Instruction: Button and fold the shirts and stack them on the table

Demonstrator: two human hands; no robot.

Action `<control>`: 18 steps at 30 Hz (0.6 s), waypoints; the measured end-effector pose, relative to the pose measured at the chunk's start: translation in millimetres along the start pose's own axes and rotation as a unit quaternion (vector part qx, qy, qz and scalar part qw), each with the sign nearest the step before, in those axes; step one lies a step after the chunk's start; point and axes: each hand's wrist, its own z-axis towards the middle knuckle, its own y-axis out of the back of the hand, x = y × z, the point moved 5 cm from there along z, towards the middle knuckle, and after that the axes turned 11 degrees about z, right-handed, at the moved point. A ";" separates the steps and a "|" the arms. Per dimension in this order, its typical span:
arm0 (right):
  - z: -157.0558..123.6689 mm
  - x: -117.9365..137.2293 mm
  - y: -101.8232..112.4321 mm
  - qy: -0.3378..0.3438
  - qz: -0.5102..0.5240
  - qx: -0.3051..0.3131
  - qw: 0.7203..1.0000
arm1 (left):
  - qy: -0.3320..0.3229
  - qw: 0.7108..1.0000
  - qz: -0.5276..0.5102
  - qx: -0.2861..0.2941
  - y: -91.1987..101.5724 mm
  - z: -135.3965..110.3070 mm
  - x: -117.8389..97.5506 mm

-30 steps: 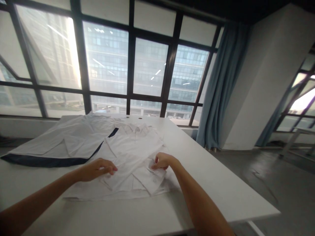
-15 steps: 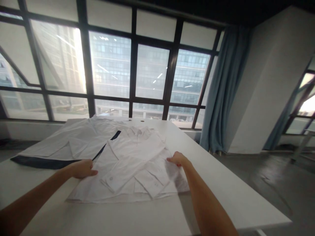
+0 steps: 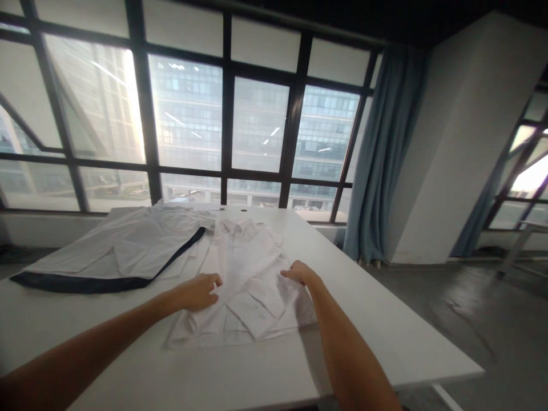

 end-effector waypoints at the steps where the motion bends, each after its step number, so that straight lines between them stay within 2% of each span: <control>1: 0.5 -0.3 -0.5 0.003 -0.001 0.004 1.000 | -0.010 1.000 0.001 0.003 -9.6 3.0 -6.8; 3: 1.5 -1.0 -1.3 0.004 -0.005 0.013 1.000 | -0.017 1.000 -0.002 0.007 -23.4 6.1 -13.0; 6: 1.3 -1.0 -0.6 0.003 -0.013 0.017 1.000 | -0.013 0.998 -0.051 0.033 -28.1 5.2 -13.2; 9: -2.2 0.6 2.5 0.003 -0.009 0.015 1.000 | -0.047 0.971 -0.190 0.140 -27.4 0.8 -15.4; 10: -4.1 0.9 4.1 -0.003 -0.005 0.017 1.000 | -0.067 0.960 -0.223 0.156 -25.5 -0.1 -15.1; 11: -6.7 1.4 5.7 -0.011 -0.001 0.021 1.000 | -0.086 0.958 -0.233 0.141 -22.4 0.1 -12.5; 12: -9.9 2.1 7.4 -0.018 0.004 0.029 0.999 | -0.105 0.965 -0.220 0.095 -18.5 0.9 -7.6; 15: -24.2 9.0 13.5 -0.017 0.033 0.060 0.997 | -0.165 0.977 -0.109 -0.079 -16.1 -0.2 12.0; 16: -30.2 13.1 15.7 -0.008 0.050 0.069 0.996 | -0.181 0.975 -0.077 -0.101 -21.9 -1.3 18.4; 18: -42.5 23.0 20.5 0.021 0.089 0.076 0.993 | -0.199 0.976 -0.034 -0.085 -40.0 -1.8 29.3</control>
